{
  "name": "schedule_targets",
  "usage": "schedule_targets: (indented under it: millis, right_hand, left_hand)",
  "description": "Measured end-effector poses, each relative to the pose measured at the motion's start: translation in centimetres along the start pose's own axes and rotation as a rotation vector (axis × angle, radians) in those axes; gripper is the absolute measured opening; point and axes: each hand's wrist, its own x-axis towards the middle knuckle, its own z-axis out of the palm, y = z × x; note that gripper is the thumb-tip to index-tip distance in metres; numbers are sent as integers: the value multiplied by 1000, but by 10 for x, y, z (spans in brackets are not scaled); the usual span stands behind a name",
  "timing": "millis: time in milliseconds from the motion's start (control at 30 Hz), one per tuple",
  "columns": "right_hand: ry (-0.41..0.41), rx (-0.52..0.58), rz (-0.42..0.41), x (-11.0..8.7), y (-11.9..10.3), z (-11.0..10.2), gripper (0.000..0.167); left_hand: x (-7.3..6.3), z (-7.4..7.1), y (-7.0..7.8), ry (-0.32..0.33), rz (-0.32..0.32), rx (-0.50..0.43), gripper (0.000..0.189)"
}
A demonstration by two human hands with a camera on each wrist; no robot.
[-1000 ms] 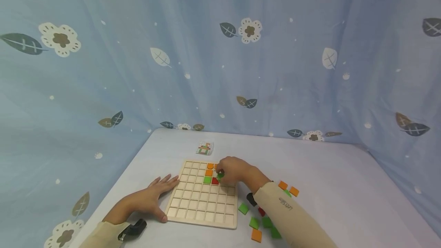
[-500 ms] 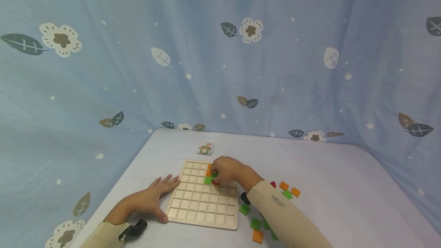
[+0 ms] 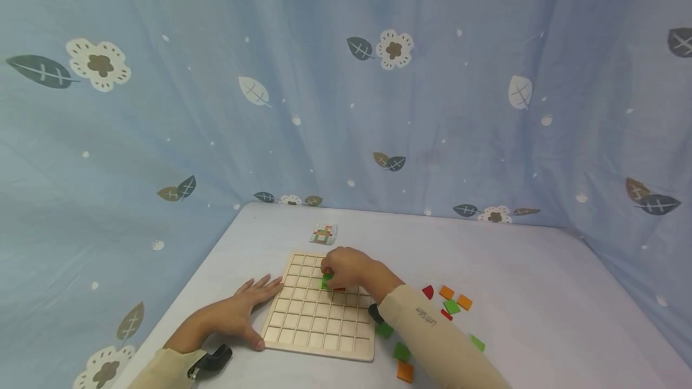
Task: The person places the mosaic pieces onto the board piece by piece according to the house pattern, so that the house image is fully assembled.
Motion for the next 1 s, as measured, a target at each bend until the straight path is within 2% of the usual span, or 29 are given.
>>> schedule_targets:
  millis: [367, 1000]
  right_hand:
    - [-14, -28, -38, 11, -12, 2, 21]
    - [-44, -33, 2, 23, -18, 10, 22]
  left_hand:
    - [-2, 1, 1, -3, -13, -5, 126]
    - [-2, -1, 3, 0, -20, -4, 126]
